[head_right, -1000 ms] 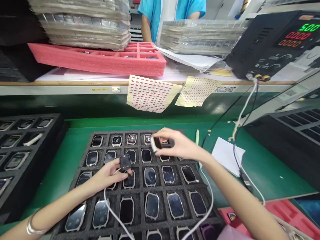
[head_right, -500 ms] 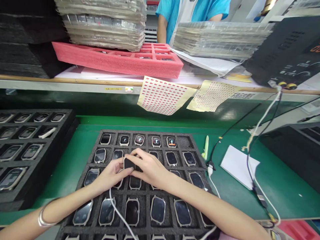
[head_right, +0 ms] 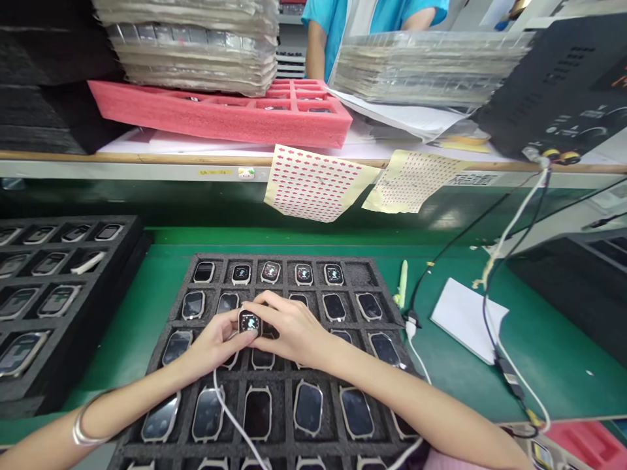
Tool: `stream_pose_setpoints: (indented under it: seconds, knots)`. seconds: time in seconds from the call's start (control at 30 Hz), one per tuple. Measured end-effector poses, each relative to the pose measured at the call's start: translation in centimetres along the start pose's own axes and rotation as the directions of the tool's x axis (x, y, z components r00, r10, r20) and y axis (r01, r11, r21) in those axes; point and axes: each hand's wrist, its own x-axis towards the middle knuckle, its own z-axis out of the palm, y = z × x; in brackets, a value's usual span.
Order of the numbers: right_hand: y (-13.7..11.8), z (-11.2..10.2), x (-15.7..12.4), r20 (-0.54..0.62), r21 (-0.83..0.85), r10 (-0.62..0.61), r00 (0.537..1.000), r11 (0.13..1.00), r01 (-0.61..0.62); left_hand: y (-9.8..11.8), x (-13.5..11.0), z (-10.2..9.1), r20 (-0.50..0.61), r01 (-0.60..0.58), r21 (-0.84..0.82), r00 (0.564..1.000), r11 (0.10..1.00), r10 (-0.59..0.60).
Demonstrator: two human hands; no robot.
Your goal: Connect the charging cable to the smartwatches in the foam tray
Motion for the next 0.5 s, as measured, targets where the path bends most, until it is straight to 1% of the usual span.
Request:
stream_pose_setpoints:
  seconds: [0.33, 0.5]
  knots:
    - [0.19, 0.03, -0.14, 0.008, 0.002, 0.000, 1.000, 1.000, 0.000, -0.14, -0.12, -0.12, -0.006, 0.036, 0.066, 0.999, 0.997, -0.036]
    - [0.05, -0.29, -0.54, 0.026, -0.059, -0.015, 1.000, 0.998, 0.016, 0.20, -0.19, 0.13, 0.014, 0.068, 0.107, 0.997, 0.992, -0.069]
